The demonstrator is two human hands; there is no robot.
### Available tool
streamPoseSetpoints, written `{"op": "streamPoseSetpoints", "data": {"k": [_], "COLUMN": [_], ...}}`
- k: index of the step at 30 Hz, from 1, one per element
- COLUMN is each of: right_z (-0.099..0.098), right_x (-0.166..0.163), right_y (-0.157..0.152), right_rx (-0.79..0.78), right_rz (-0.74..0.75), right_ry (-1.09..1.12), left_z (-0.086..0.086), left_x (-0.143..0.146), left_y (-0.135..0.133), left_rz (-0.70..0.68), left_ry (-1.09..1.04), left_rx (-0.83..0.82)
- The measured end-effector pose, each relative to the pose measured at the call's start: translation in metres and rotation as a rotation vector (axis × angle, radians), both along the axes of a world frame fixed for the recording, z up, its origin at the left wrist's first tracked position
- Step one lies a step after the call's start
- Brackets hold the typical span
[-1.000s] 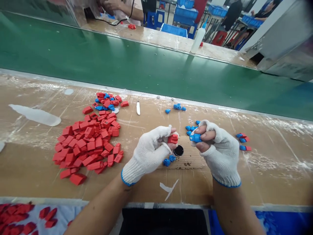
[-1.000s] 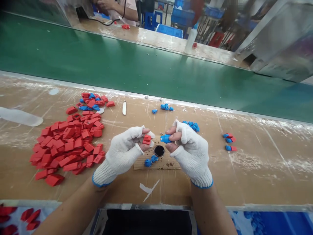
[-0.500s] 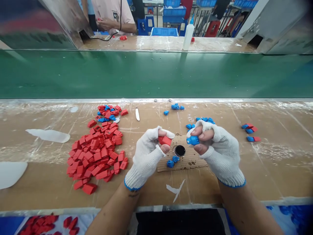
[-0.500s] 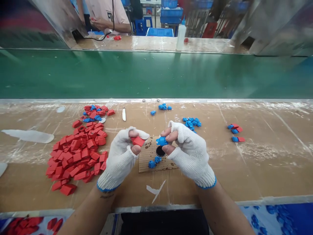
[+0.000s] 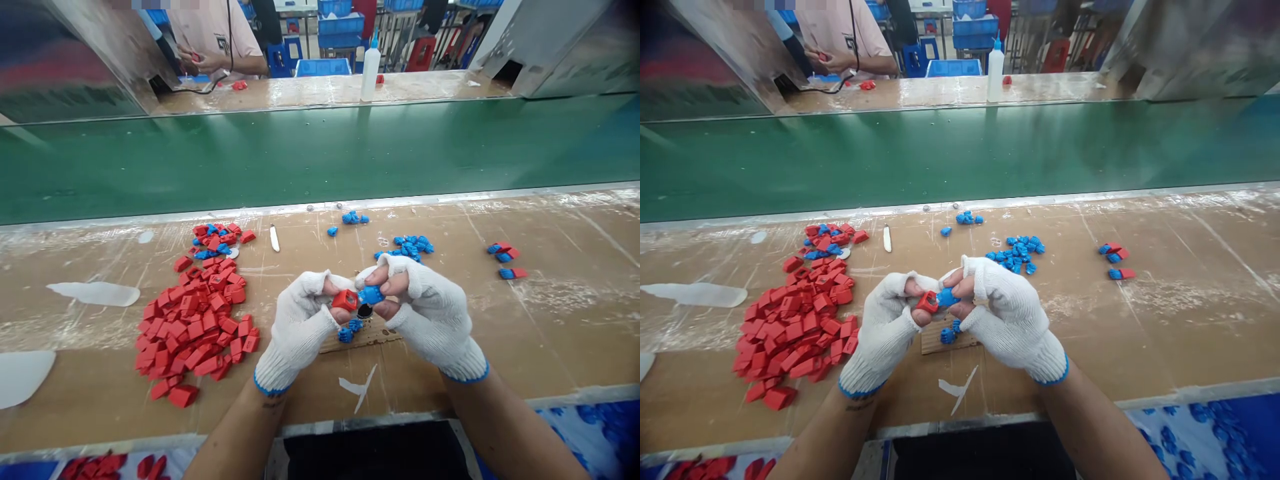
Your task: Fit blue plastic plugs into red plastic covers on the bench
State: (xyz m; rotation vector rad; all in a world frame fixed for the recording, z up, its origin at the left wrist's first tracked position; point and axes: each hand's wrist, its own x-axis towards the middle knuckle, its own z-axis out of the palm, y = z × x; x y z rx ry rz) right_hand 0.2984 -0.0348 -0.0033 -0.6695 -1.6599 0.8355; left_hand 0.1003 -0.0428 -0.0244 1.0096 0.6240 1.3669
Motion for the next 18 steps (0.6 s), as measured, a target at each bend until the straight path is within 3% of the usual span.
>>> {"op": "streamPoseSetpoints", "data": {"k": [7, 11, 18], "right_z": [-0.001, -0.001, 0.014], "right_x": [0.000, -0.001, 0.002], "right_y": [0.000, 0.000, 0.004], "right_rx": [0.026, 0.055, 0.226], "right_rz": [-0.038, -0.055, 0.026], "right_ry": [-0.055, -0.101, -0.341], "left_z": [-0.001, -0.001, 0.000], "left_x": [-0.001, -0.002, -0.002], "left_y": [0.001, -0.001, -0.001], "left_rz": [-0.052, -0.061, -0.042], "left_ry": [-0.042, 0.002, 0.093], "left_rx": [0.034, -0.030, -0.075]}}
